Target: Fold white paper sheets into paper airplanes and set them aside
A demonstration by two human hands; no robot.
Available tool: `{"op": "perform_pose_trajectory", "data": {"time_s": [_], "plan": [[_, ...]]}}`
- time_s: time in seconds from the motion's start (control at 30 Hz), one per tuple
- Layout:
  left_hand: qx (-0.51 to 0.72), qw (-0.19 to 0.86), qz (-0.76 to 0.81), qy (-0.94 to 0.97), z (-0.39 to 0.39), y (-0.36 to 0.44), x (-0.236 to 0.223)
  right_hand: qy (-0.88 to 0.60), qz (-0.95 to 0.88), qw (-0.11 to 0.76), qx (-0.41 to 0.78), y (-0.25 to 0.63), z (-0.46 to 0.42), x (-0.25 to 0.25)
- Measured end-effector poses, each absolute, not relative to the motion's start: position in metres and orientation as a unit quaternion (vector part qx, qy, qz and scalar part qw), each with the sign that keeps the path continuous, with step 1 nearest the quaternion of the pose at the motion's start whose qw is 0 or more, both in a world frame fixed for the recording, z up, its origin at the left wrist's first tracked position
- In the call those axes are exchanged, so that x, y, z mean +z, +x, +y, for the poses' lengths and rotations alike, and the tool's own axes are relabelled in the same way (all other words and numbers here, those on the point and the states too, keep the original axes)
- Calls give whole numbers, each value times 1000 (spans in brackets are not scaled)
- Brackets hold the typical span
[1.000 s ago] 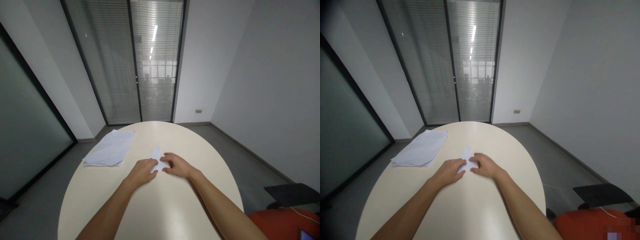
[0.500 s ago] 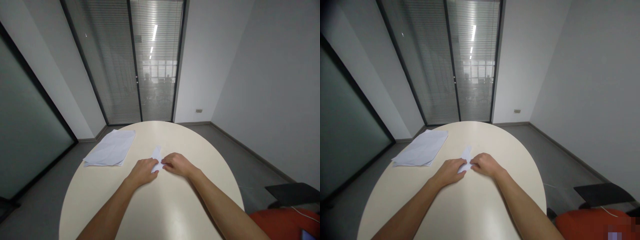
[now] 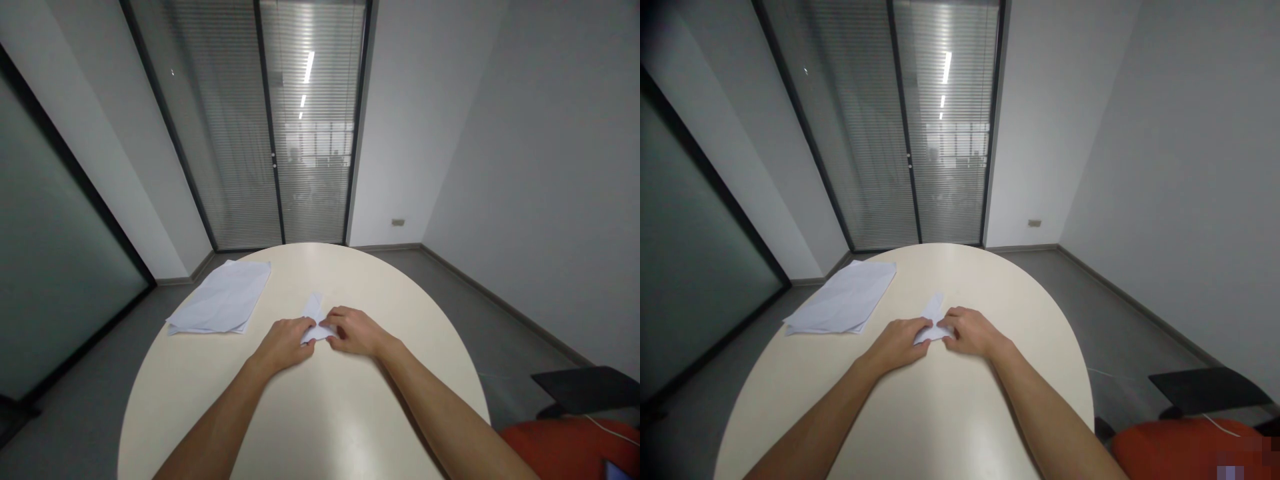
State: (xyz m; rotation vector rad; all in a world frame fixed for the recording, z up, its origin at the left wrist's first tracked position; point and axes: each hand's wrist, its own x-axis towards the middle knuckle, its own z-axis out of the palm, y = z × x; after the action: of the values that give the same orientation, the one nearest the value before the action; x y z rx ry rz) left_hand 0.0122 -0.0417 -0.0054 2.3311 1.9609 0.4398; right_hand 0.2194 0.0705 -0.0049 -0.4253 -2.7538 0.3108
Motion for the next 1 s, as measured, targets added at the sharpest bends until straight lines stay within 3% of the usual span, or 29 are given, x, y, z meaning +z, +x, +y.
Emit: {"op": "perform_pose_trajectory", "data": {"time_s": [0.73, 1.0], "plan": [[149, 54, 620, 769, -43, 10, -2, -106, -962, 220, 118, 219, 75, -7], [235, 112, 549, 794, -46, 14, -5, -142, -966, 172, 132, 220, 79, -7]]}}
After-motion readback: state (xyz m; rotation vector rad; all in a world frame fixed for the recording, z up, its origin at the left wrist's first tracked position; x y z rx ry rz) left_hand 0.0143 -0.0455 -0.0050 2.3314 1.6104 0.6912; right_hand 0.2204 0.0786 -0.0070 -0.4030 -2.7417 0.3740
